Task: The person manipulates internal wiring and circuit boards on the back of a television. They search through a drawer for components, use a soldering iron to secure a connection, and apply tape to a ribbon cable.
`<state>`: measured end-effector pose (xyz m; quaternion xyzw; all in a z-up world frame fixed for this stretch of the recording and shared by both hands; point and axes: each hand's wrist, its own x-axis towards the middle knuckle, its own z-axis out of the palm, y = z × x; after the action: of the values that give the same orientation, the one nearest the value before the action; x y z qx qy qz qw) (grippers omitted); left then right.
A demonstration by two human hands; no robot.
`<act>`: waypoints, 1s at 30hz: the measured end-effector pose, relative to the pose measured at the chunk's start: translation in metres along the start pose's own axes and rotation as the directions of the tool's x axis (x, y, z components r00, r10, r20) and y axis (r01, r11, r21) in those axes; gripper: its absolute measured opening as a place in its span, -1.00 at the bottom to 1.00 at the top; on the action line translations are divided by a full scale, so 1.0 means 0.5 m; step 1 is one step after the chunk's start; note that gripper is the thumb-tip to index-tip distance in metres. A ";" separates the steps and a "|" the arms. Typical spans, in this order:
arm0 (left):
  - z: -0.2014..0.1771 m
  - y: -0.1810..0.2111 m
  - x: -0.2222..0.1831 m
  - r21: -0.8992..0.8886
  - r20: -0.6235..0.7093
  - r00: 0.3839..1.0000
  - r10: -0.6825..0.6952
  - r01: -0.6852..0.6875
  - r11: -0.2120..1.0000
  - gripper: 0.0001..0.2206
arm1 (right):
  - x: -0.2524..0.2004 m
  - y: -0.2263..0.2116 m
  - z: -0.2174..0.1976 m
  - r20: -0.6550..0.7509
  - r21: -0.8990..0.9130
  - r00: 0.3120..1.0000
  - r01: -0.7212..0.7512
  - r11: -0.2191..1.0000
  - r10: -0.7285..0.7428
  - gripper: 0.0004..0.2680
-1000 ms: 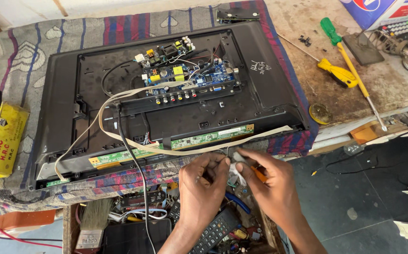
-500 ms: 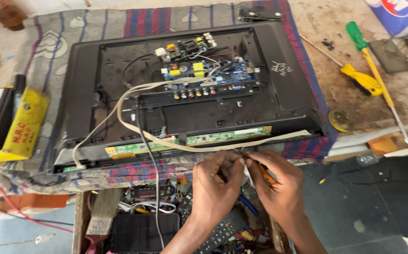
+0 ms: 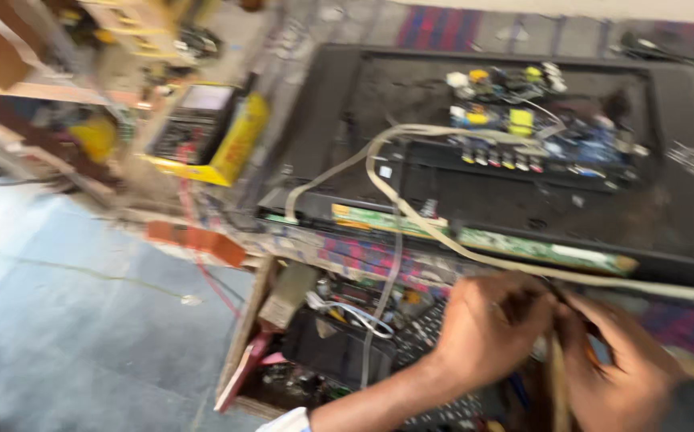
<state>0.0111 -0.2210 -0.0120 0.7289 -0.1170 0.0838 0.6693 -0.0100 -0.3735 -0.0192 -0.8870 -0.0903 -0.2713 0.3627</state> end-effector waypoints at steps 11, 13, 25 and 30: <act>0.013 0.020 0.028 -0.032 0.062 0.991 -0.117 0.119 0.992 -0.92 | 0.007 0.001 -0.010 -0.105 -0.017 0.995 0.000 1.000 -0.002 -0.85; 0.016 0.019 0.029 -0.033 0.065 0.990 -0.126 0.129 0.991 -0.92 | 0.009 -0.001 -0.010 -0.098 -0.011 0.995 -0.020 1.000 0.019 -0.85; 0.020 0.007 0.028 -0.012 0.096 0.984 -0.150 0.151 0.988 -0.90 | 0.009 0.008 -0.005 -0.089 0.016 0.996 0.027 1.000 -0.025 -0.85; 0.019 0.007 0.027 -0.026 0.100 0.982 -0.158 0.161 0.987 -0.91 | 0.012 0.007 -0.006 -0.080 0.015 0.997 0.005 1.000 -0.004 -0.85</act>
<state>0.0230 -0.2316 -0.0059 0.7278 -0.0923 -0.0080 0.6795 -0.0051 -0.3785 -0.0164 -0.8723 -0.0797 -0.3069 0.3723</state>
